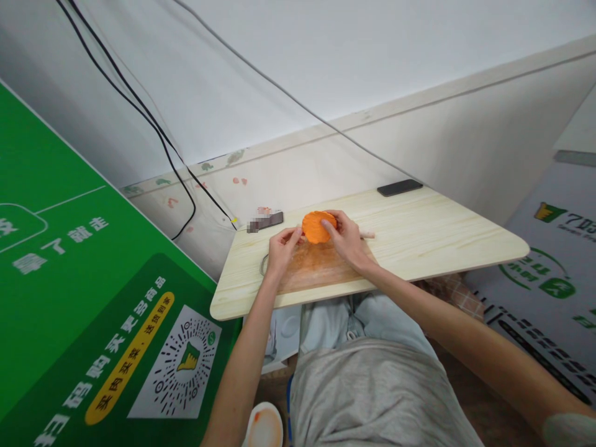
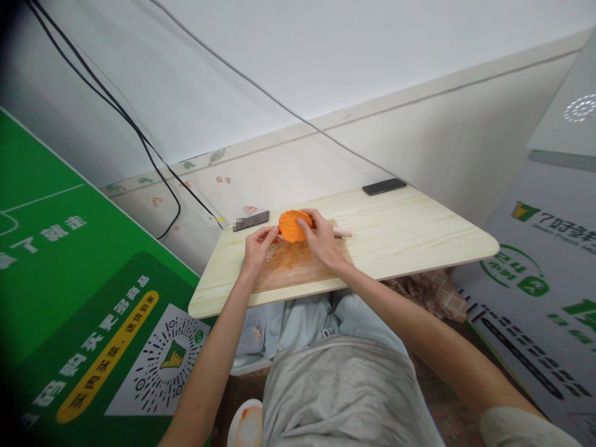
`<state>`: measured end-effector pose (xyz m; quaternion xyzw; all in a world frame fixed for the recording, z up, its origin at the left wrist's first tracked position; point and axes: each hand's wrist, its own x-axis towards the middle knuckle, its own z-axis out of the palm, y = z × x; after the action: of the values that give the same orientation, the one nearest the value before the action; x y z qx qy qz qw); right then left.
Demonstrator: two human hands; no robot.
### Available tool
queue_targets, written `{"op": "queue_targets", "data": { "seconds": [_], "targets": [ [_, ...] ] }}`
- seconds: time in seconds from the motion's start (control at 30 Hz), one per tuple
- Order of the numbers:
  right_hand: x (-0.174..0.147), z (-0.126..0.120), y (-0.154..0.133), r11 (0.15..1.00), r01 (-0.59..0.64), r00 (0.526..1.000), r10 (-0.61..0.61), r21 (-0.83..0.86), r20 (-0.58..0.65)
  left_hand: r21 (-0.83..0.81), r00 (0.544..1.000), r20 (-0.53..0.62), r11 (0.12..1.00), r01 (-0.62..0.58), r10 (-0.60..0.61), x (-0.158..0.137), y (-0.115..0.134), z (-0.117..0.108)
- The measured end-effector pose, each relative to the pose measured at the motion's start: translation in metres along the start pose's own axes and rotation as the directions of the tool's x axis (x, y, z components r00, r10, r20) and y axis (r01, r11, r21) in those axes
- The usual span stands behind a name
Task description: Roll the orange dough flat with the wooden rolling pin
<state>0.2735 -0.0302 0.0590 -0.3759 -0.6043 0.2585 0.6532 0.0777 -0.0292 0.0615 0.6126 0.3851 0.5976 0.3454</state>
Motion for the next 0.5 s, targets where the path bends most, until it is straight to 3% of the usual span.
{"op": "queue_targets", "data": {
  "seconds": [0.5],
  "targets": [
    [0.0013, 0.0006, 0.0027, 1.000, 0.008, 1.000, -0.008, -0.007, 0.027, 0.028, 0.999, 0.039, 0.999, 0.016, -0.017, -0.0019, -0.0011, 0.0000]
  ]
}}
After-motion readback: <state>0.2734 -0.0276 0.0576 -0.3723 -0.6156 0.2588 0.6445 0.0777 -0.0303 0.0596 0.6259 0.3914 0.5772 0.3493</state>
